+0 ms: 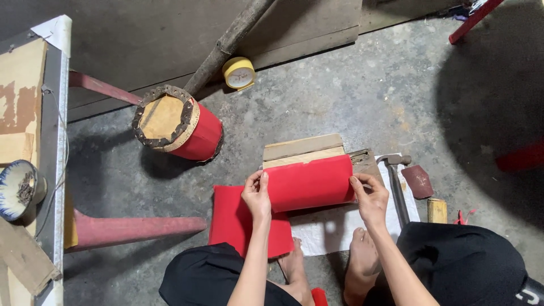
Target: Applying a red decorative cover to a small wooden drum using double-sided tape.
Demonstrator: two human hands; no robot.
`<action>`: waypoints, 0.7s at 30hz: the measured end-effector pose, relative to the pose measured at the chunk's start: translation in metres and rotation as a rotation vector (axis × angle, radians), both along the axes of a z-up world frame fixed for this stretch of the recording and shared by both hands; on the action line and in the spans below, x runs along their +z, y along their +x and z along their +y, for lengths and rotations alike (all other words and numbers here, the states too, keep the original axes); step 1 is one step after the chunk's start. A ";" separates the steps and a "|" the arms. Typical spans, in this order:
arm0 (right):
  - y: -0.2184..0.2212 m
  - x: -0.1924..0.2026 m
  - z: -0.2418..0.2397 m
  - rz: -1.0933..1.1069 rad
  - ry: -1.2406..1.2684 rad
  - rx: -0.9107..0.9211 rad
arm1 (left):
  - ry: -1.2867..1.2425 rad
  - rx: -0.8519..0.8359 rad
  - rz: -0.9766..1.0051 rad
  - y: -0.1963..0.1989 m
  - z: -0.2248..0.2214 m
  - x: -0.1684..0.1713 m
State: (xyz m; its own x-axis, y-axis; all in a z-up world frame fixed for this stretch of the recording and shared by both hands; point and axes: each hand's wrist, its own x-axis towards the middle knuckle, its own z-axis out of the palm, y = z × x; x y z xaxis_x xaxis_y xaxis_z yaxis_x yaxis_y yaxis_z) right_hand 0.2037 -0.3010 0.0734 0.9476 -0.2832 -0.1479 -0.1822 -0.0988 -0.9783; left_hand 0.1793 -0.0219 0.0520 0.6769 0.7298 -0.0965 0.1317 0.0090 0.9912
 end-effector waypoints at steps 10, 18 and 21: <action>0.003 0.022 0.002 -0.014 -0.011 0.040 | -0.008 0.001 -0.009 0.001 -0.002 0.003; 0.020 0.028 0.007 -0.018 -0.033 0.021 | -0.005 -0.008 -0.002 0.001 -0.002 0.003; 0.021 0.017 0.002 -0.013 -0.070 0.029 | 0.008 -0.014 0.002 -0.001 -0.002 0.007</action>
